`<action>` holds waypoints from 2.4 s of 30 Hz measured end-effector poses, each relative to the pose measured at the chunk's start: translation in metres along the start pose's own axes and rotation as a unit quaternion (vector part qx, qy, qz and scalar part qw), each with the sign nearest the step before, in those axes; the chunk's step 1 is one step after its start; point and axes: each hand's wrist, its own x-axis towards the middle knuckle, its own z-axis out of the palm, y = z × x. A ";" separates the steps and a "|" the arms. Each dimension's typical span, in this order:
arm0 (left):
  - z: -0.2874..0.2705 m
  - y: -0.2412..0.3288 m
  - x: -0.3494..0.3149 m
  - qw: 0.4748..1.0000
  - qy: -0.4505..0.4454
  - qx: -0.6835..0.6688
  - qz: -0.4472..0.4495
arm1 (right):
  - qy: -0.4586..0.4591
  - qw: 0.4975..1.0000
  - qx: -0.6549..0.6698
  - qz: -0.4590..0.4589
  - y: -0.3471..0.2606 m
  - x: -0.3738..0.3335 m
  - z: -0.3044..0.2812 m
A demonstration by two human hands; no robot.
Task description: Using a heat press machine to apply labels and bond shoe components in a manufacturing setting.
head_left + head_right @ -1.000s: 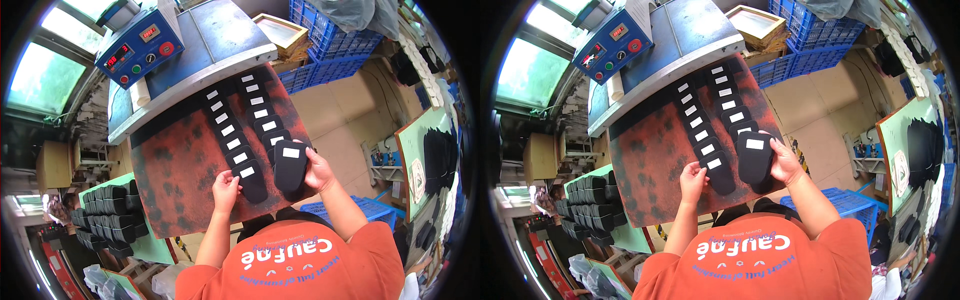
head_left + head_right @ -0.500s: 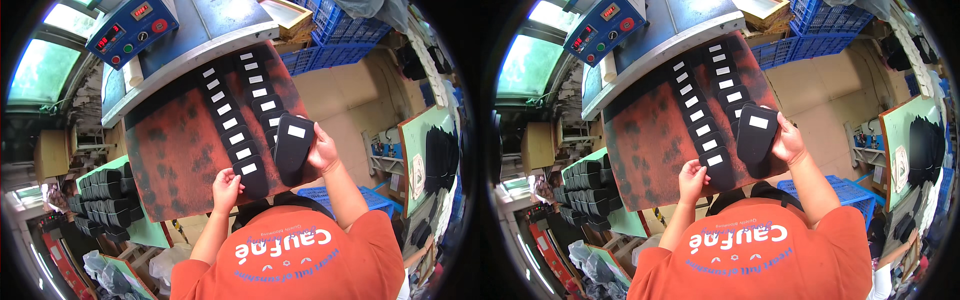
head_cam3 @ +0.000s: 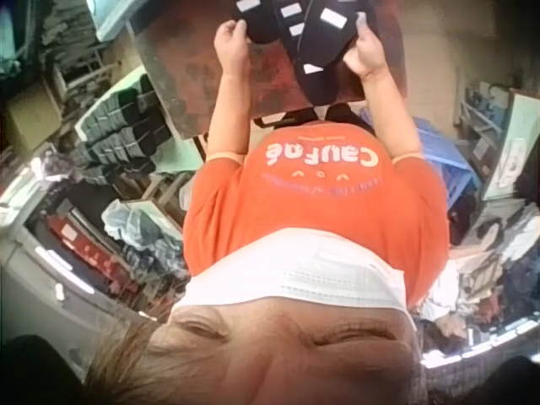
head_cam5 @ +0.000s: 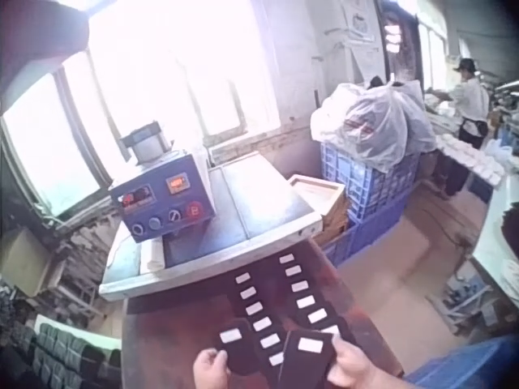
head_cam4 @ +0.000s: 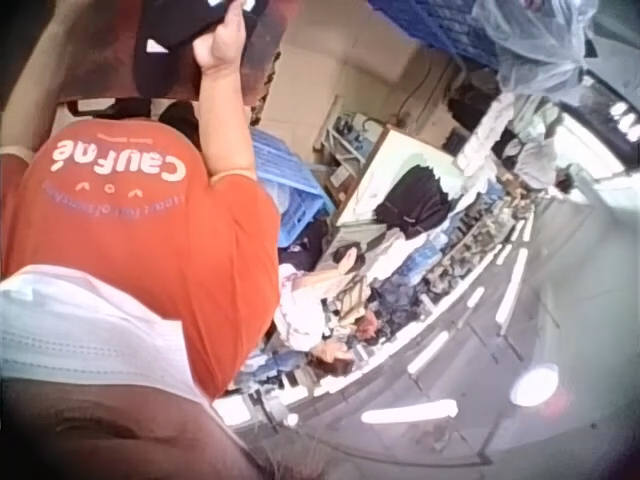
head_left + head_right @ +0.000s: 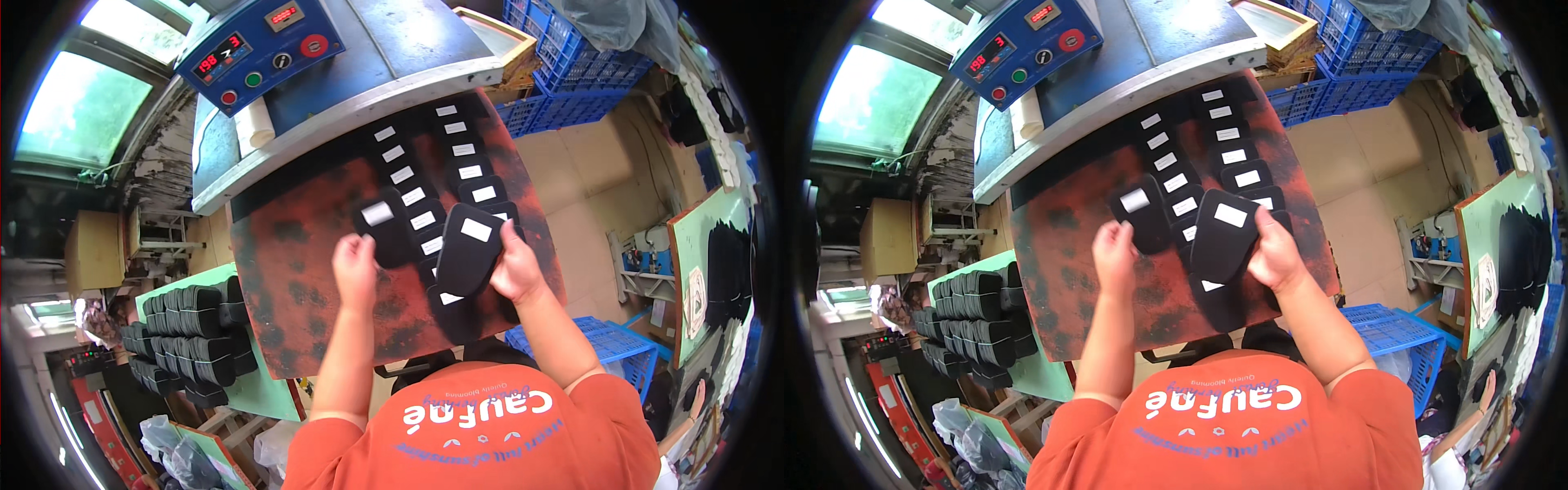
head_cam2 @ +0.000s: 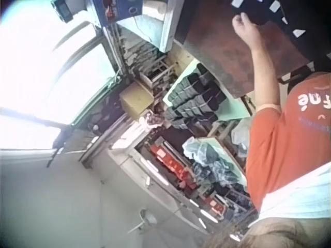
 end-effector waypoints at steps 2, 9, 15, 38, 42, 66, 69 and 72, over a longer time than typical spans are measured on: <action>-0.030 -0.007 0.068 0.995 0.059 0.059 0.058 | 0.002 1.000 0.031 -0.005 -0.001 0.002 0.011; -0.066 -0.007 0.205 0.962 0.064 0.236 0.118 | 0.015 0.997 0.063 0.046 0.054 0.023 0.030; -0.025 0.035 0.078 0.970 -0.184 0.136 0.083 | 0.101 0.993 -0.036 -0.049 0.078 0.052 0.040; -0.063 0.008 0.103 0.996 -0.021 0.063 0.059 | 0.098 0.990 -0.064 -0.075 0.075 0.084 0.054; -0.063 0.003 0.108 0.980 0.029 0.171 0.095 | 0.088 0.991 -0.083 -0.062 0.086 0.082 0.049; -0.113 -0.031 -0.005 0.916 0.124 0.217 0.314 | 0.024 0.945 -0.313 0.090 0.176 -0.016 0.053; -0.158 -0.011 -0.080 0.932 0.103 0.213 0.276 | 0.005 0.932 -0.342 0.122 0.181 -0.035 0.046; -0.238 -0.003 -0.130 0.848 0.231 0.296 0.375 | -0.009 0.920 -0.363 0.150 0.192 -0.045 0.044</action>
